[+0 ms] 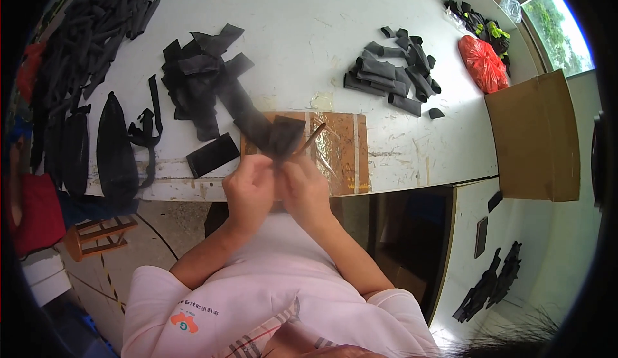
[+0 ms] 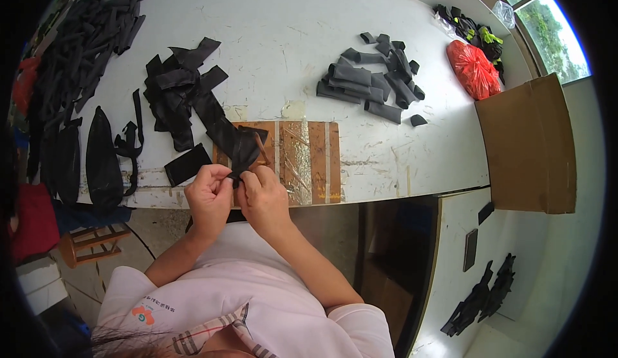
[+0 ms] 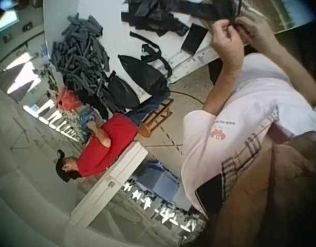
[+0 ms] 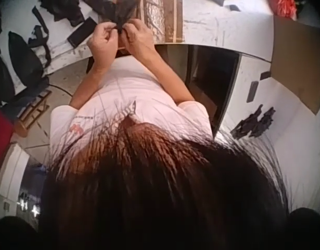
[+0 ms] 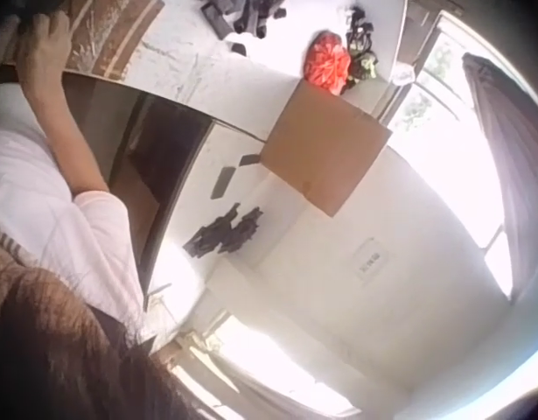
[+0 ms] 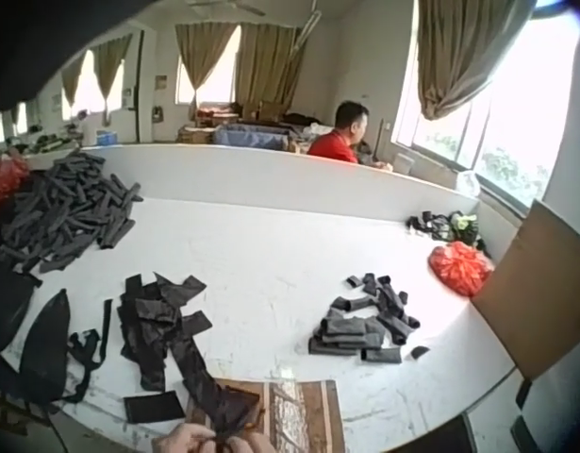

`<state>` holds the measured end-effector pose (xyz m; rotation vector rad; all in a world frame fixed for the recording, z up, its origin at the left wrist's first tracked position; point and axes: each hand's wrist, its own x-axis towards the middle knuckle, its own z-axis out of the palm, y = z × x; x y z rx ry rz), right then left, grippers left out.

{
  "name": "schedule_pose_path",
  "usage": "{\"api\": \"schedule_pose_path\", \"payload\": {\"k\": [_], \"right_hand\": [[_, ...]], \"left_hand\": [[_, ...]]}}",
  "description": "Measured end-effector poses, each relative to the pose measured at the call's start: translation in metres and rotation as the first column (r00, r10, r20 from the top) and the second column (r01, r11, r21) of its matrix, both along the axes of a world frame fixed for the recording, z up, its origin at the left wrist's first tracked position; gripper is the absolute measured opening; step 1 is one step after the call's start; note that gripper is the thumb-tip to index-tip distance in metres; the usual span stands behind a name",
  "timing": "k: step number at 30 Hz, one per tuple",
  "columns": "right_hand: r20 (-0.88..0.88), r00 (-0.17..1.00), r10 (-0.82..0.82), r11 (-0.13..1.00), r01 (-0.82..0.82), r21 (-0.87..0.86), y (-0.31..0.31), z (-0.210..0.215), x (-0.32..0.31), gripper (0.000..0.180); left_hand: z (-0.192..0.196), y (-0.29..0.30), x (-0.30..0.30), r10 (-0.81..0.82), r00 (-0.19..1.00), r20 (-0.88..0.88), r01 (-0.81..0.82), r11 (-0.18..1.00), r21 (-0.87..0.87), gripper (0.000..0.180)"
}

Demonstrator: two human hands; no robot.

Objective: The person is assembling black foam sleeves by folding and pressing them onto a mounting block for processing.

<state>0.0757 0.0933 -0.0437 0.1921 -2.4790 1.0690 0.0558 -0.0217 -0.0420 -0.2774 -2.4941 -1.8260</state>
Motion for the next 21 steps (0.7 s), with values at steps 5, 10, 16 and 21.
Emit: {"api": "schedule_pose_path", "payload": {"k": [5, 10, 16, 21], "right_hand": [[0.221, 0.973, 0.069, 0.841, 0.062, -0.537, 0.010, -0.011, -0.003, 0.009], [0.246, 0.719, 0.650, 0.047, 0.285, -0.957, 0.016, -0.003, 0.001, 0.006], [0.247, 0.793, 0.557, 0.151, 0.196, -0.969, 0.005, 0.002, 0.001, 0.013], [0.288, 0.827, 0.483, 0.048, 0.304, -0.952, 0.018, -0.006, -0.001, 0.011]], "left_hand": [[0.016, -0.017, -0.019, -0.446, 0.688, 0.573, -0.183, 0.658, 0.731, 0.021], [0.028, -0.011, -0.020, -0.396, 0.721, 0.568, -0.069, 0.775, 0.628, 0.023], [-0.005, 0.002, -0.010, 0.076, 0.941, -0.330, -0.105, 0.992, -0.071, 0.024], [0.030, -0.007, -0.018, -0.447, 0.789, 0.422, 0.076, 0.752, 0.655, 0.022]]}}
